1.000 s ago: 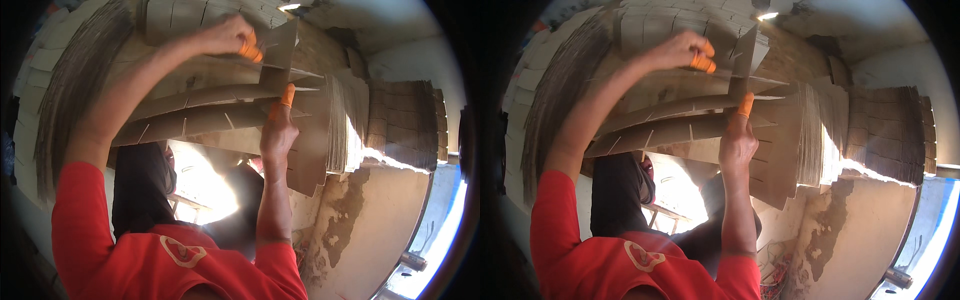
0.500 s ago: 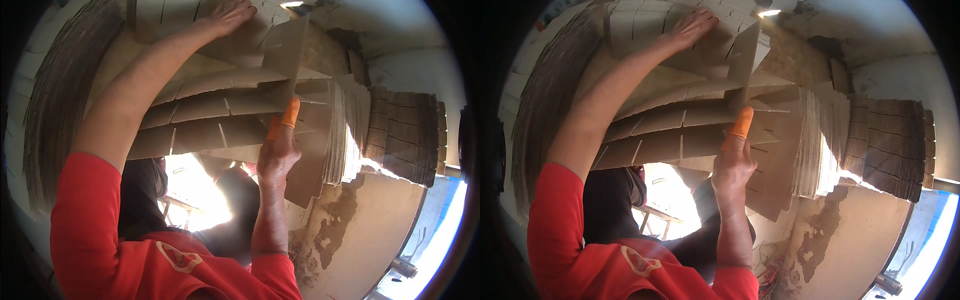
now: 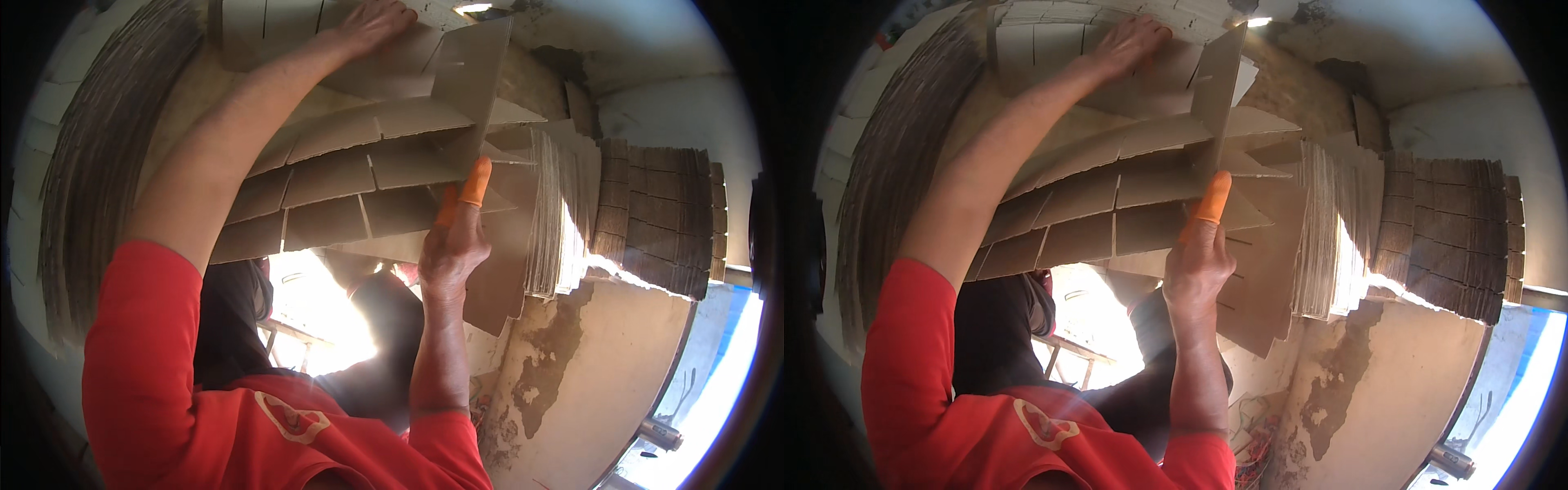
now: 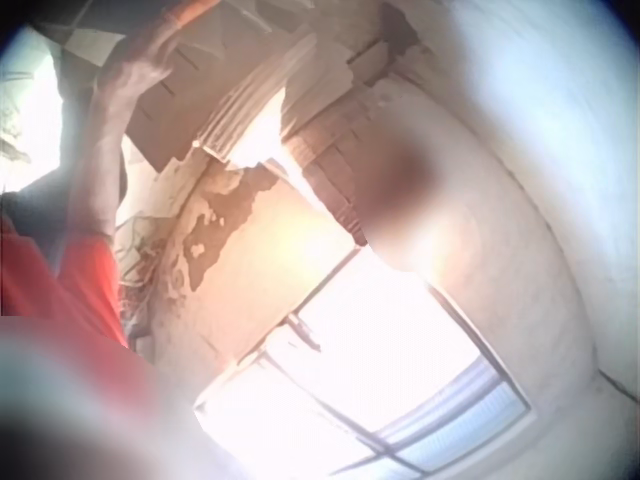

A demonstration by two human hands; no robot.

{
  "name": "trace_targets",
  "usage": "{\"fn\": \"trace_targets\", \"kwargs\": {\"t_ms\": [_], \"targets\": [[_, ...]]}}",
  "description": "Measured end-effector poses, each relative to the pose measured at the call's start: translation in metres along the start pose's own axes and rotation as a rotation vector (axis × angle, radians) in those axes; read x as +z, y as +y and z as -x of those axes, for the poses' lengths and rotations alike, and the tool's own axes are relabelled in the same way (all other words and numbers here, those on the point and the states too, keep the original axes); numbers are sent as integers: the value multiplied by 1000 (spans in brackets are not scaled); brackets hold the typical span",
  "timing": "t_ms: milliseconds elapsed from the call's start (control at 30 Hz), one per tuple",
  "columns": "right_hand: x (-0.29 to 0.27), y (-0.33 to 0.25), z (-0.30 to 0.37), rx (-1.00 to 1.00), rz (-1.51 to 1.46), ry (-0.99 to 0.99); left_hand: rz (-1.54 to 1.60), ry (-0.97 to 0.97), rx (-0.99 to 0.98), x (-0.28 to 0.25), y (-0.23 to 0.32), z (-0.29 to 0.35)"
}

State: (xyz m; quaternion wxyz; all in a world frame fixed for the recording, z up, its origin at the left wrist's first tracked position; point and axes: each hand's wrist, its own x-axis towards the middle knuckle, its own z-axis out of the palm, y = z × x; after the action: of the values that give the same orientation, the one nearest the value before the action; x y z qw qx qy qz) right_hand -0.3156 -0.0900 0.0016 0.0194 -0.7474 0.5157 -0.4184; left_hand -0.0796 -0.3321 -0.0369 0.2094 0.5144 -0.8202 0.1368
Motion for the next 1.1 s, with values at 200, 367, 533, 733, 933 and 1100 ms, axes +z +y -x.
{"fn": "trace_targets", "kwargs": {"t_ms": [200,367,533,733,933,1100], "targets": [[-6,-2,1,73,-1,-50,23,91,67,-10,5,7],[-5,-5,-1,22,5,-9,80,-28,37,-20,9,13],[-7,-7,-2,22,30,-5,34,32,135,-30,19,16],[-10,-10,-3,87,17,-76,134,144,189,-33,27,22],[-9,-5,-2,30,53,-65,274,155,195,-51,41,29],[-14,-8,-1,119,95,-162,346,108,150,-51,46,33]]}}
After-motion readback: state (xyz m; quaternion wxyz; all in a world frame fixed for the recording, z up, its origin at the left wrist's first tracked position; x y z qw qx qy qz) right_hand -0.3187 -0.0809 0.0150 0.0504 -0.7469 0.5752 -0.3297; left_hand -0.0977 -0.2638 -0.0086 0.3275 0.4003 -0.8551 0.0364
